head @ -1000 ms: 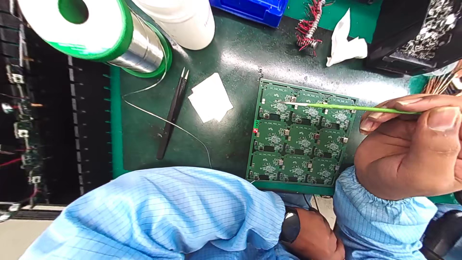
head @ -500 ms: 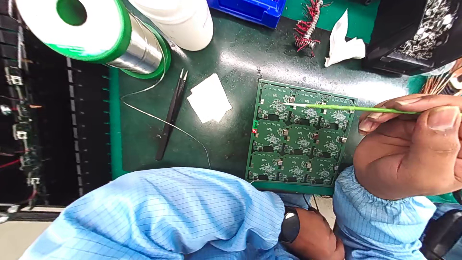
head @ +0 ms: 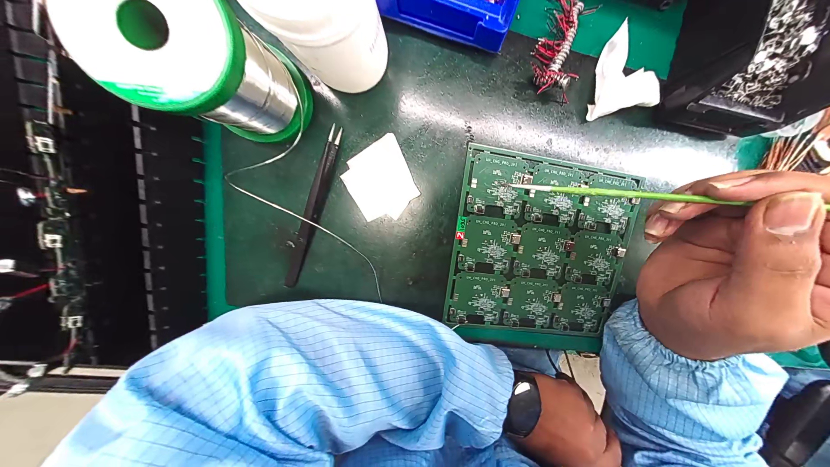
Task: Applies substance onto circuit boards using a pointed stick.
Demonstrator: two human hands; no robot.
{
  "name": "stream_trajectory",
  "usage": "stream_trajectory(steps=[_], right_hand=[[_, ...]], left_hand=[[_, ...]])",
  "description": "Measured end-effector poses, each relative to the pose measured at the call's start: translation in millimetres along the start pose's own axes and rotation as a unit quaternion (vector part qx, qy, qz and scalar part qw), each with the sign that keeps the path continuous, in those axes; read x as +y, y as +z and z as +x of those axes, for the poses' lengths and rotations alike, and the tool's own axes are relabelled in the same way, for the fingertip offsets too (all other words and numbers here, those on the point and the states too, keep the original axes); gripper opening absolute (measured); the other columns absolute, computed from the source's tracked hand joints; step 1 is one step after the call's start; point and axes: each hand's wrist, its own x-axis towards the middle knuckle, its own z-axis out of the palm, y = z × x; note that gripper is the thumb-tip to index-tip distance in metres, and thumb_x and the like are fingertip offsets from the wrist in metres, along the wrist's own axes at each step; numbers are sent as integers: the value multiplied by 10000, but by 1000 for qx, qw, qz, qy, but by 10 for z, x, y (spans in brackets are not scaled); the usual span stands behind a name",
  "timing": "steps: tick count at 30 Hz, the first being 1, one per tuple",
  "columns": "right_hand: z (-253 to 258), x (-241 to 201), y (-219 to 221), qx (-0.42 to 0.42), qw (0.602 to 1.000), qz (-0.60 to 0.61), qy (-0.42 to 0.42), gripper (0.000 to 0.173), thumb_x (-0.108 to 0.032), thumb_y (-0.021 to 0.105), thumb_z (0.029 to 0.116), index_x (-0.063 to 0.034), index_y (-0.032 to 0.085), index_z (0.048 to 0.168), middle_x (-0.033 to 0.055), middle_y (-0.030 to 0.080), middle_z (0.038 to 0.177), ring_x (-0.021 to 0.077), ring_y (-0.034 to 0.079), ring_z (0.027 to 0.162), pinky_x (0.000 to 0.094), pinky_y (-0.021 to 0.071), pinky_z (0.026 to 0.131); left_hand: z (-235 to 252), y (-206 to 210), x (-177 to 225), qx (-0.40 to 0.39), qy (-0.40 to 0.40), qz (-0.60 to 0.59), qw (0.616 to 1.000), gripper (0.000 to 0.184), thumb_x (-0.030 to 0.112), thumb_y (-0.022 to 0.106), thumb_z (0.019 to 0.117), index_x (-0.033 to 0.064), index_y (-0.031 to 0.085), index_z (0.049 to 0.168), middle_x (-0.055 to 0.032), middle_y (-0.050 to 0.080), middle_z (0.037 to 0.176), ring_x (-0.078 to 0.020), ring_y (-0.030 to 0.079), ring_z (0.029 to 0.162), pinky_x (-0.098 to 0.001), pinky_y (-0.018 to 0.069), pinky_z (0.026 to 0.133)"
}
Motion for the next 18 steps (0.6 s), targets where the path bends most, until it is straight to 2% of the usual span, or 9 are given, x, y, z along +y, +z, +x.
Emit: stream_trajectory(steps=[2, 4, 8, 9, 12, 13, 16, 18], right_hand=[[0, 3, -16, -2, 1000, 6, 5, 226, -156, 488, 1066, -25, 671, 1074, 57, 725, 948, 168, 709, 759, 331, 613, 659], [-2, -15, 15, -10, 1000, 3, 6, 225, -156, 491, 1071, -33, 680, 1086, 49, 737, 965, 159, 718, 777, 325, 618, 675], [-11, -11, -24, -1, 1000, -6, -6, 223, -162, 503, 1066, -34, 685, 1082, 49, 735, 978, 158, 719, 783, 324, 620, 671], [-17, -2, -85, 8, 1000, -1, -4, 225, -170, 504, 1063, -27, 677, 1079, 59, 728, 967, 170, 713, 771, 332, 615, 657], [-56, 7, -297, 63, 998, 7, 5, 231, -157, 446, 1045, -25, 634, 1028, 64, 685, 892, 182, 678, 714, 332, 584, 602], [-73, 20, -362, 80, 997, 8, 4, 231, -146, 430, 1037, -27, 626, 1010, 65, 679, 872, 182, 672, 696, 326, 576, 584], [-114, 54, -472, 104, 994, 13, 20, 223, -130, 457, 1029, -28, 653, 998, 59, 688, 855, 172, 666, 677, 315, 568, 570], [-102, 51, -455, 106, 994, 15, 29, 229, -121, 430, 1042, -35, 636, 990, 51, 679, 854, 162, 663, 674, 311, 570, 578]], left_hand=[[0, 57, 19, 47, -9, 20, 999, 288, 113, 484, 1045, 59, 755, 1126, -126, 752, 897, -305, 748, 855, -455, 583, 667], [9, 87, 34, 62, -17, 23, 998, 287, 115, 492, 1037, 66, 767, 1106, -120, 754, 881, -302, 749, 841, -454, 581, 656], [10, -49, -12, -31, 5, -12, 999, 340, 107, 410, 1082, 23, 693, 1252, -178, 746, 1031, -353, 731, 992, -494, 578, 768], [10, -35, -24, -32, 10, -12, 999, 338, 106, 405, 1085, 19, 683, 1257, -181, 740, 1032, -357, 727, 991, -498, 577, 770], [24, 216, -17, 84, 4, 29, 996, 276, 137, 504, 1034, 56, 757, 1110, -126, 733, 827, -299, 728, 772, -456, 570, 613], [23, 228, -18, 89, 3, 42, 995, 271, 138, 508, 1029, 62, 757, 1104, -120, 724, 804, -294, 719, 748, -448, 558, 589], [28, 130, -41, 29, 22, 40, 999, 293, 106, 469, 1050, 17, 710, 1192, -161, 724, 860, -339, 723, 797, -470, 561, 606], [22, 92, -57, 13, 33, 40, 999, 299, 98, 458, 1053, 9, 698, 1209, -168, 725, 885, -342, 722, 804, -463, 557, 603]])
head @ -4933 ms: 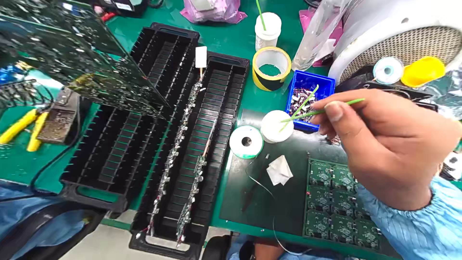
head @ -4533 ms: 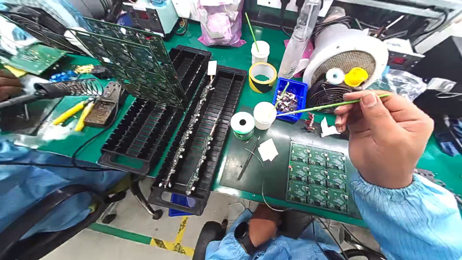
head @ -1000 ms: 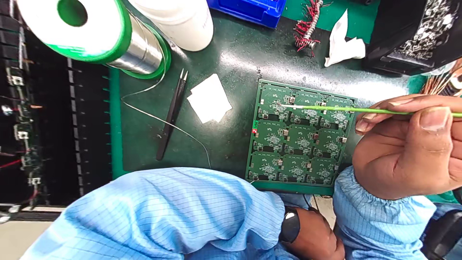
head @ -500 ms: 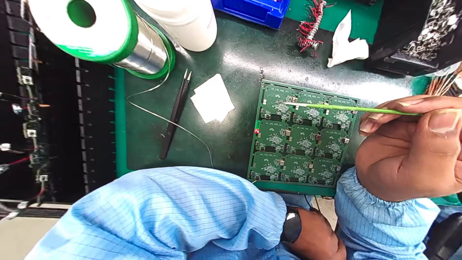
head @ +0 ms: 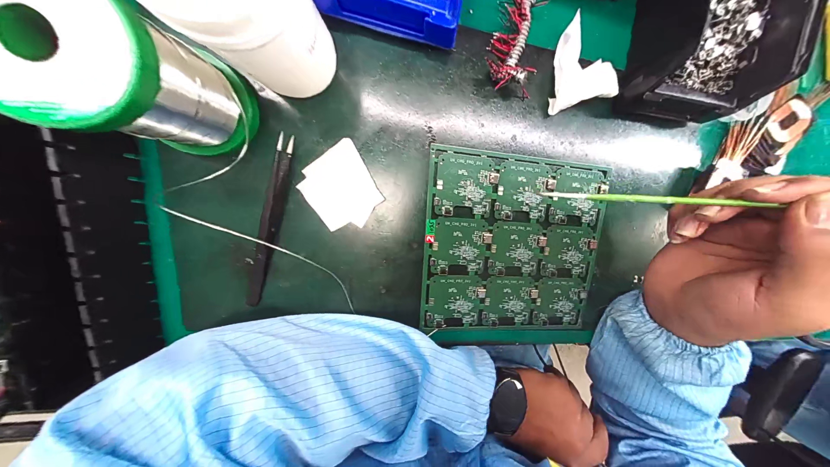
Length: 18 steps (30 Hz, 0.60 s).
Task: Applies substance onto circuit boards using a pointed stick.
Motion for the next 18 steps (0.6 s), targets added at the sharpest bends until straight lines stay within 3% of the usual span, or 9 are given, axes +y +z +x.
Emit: stream_trajectory(steps=[9, 16, 18], right_hand=[[35, -31, 113, -47, 998, -39, -25, 247, -105, 418, 1063, -35, 653, 1029, 46, 708, 896, 157, 692, 729, 315, 593, 626], [22, -22, 68, -19, 999, -16, -20, 238, -115, 412, 1058, -17, 623, 1007, 66, 676, 868, 177, 678, 705, 319, 586, 601], [22, -28, 101, -36, 999, -29, -24, 240, -113, 423, 1056, -22, 642, 1016, 57, 695, 880, 169, 688, 718, 321, 592, 617]], left_hand=[[3, -26, -21, -18, 10, 0, 1000, 319, 85, 437, 1057, -17, 673, 1246, -197, 724, 928, -362, 729, 836, -474, 570, 628], [2, -1, -22, -8, 8, -16, 1000, 315, 103, 437, 1063, -19, 680, 1222, -200, 727, 926, -371, 730, 858, -491, 575, 660], [4, -100, -32, -48, 9, -34, 998, 335, 86, 404, 1075, -33, 649, 1269, -221, 728, 1005, -392, 727, 940, -504, 578, 711]])
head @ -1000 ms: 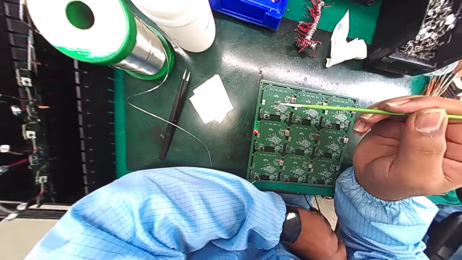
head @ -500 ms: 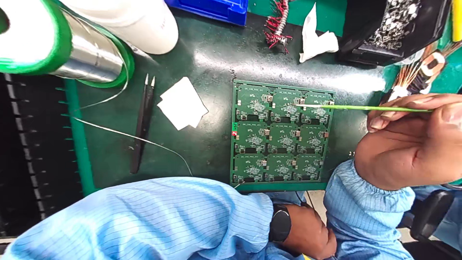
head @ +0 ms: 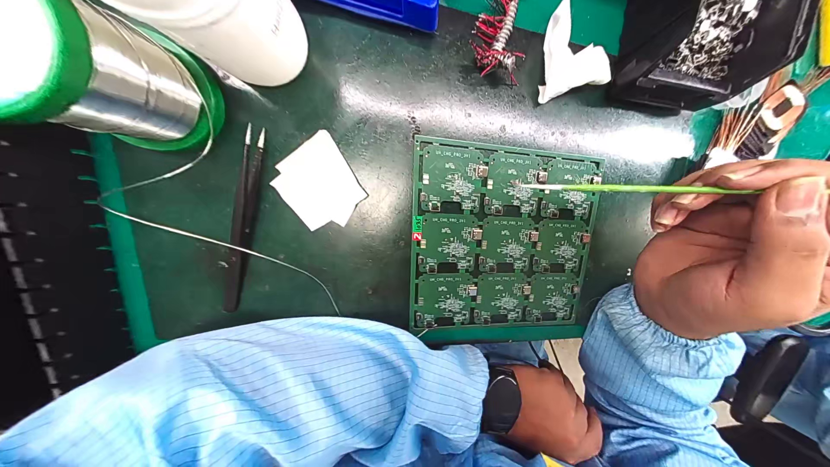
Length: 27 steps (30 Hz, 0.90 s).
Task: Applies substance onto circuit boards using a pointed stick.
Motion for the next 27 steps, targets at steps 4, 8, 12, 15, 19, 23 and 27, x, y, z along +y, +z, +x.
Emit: stream_trajectory(steps=[4, 8, 12, 15, 19, 23, 27], right_hand=[[-6, 14, -15, 12, 1000, -8, -19, 235, -101, 429, 1049, -12, 643, 1010, 62, 696, 873, 173, 691, 712, 326, 596, 611], [-15, 6, -19, 10, 1000, 7, -6, 228, -112, 436, 1052, -8, 636, 1016, 72, 684, 889, 180, 680, 715, 323, 589, 601], [-13, 0, 0, -4, 1000, -11, -18, 231, -113, 447, 1056, -16, 655, 1023, 58, 703, 894, 170, 696, 727, 324, 599, 617], [-23, 0, -22, 15, 1000, 4, -7, 229, -114, 433, 1053, -11, 634, 1015, 65, 684, 879, 174, 682, 713, 320, 590, 603], [-18, -11, 8, -10, 1000, -11, -18, 233, -123, 453, 1062, -12, 655, 1026, 60, 705, 888, 170, 695, 724, 323, 596, 621], [-26, 0, -21, 11, 1000, -10, -21, 235, -114, 440, 1053, -5, 645, 1017, 67, 686, 882, 175, 681, 714, 324, 589, 604], [-32, -22, 4, 2, 1000, 2, -11, 223, -131, 473, 1057, -10, 657, 1023, 70, 702, 901, 170, 687, 710, 313, 590, 597]], left_hand=[[-5, -224, -12, -92, -9, -43, 995, 380, 62, 329, 1099, -60, 564, 1372, -265, 688, 1203, -434, 671, 1152, -535, 559, 859], [-3, -191, -2, -83, -9, -29, 996, 375, 60, 334, 1096, -60, 581, 1352, -260, 698, 1180, -429, 684, 1126, -530, 565, 834], [11, -226, -16, -107, -7, -43, 993, 383, 49, 315, 1099, -73, 541, 1383, -281, 672, 1229, -446, 661, 1168, -546, 556, 865], [16, -268, -33, -125, 0, -47, 991, 391, 43, 301, 1102, -82, 519, 1402, -292, 657, 1254, -456, 644, 1197, -554, 548, 889], [2, -122, -24, -53, 8, -17, 998, 359, 54, 363, 1079, -57, 604, 1321, -254, 710, 1103, -422, 708, 1042, -524, 577, 768], [2, -189, -23, -85, 5, -19, 996, 374, 45, 335, 1093, -68, 565, 1365, -262, 695, 1173, -429, 685, 1122, -529, 567, 830], [-1, 62, 10, 35, -3, 35, 999, 313, 88, 437, 1058, -19, 681, 1222, -196, 721, 921, -361, 726, 837, -474, 571, 635]])
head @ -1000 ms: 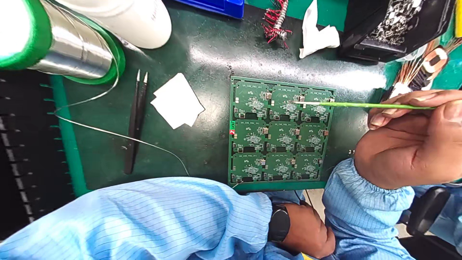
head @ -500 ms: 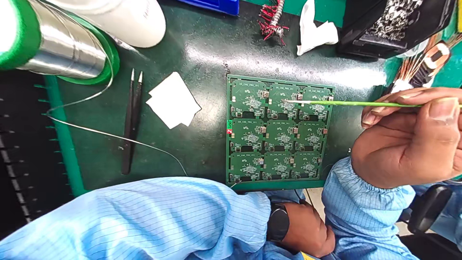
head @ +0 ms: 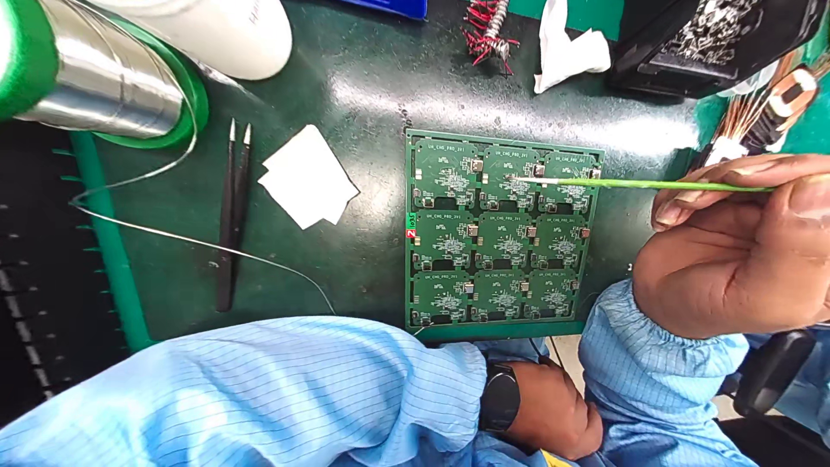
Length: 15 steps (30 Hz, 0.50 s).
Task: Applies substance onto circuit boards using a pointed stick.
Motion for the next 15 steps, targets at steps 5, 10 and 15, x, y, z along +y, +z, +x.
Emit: stream_trajectory(steps=[5, 10, 15], right_hand=[[3, -4, 11, 20, 1000, 1, 0, 219, -104, 446, 1071, 5, 630, 1024, 87, 689, 875, 188, 685, 671, 323, 593, 566], [14, -6, 47, 27, 1000, 4, 6, 206, -90, 457, 1074, 1, 629, 1005, 91, 702, 870, 197, 696, 661, 327, 603, 553], [11, 40, 0, 47, 999, -3, -1, 199, -62, 464, 1064, 13, 635, 997, 96, 708, 852, 194, 689, 645, 326, 587, 539]], left_hand=[[6, -28, -13, -29, 10, -10, 999, 333, 77, 409, 1067, -40, 650, 1266, -219, 717, 962, -383, 724, 883, -490, 574, 671], [23, -287, -46, -131, 5, -54, 990, 378, 46, 328, 1095, -72, 556, 1372, -264, 689, 1197, -426, 681, 1132, -521, 565, 844], [11, -234, -29, -106, 0, -41, 993, 365, 48, 343, 1089, -56, 592, 1334, -238, 710, 1134, -406, 702, 1078, -506, 574, 800]])
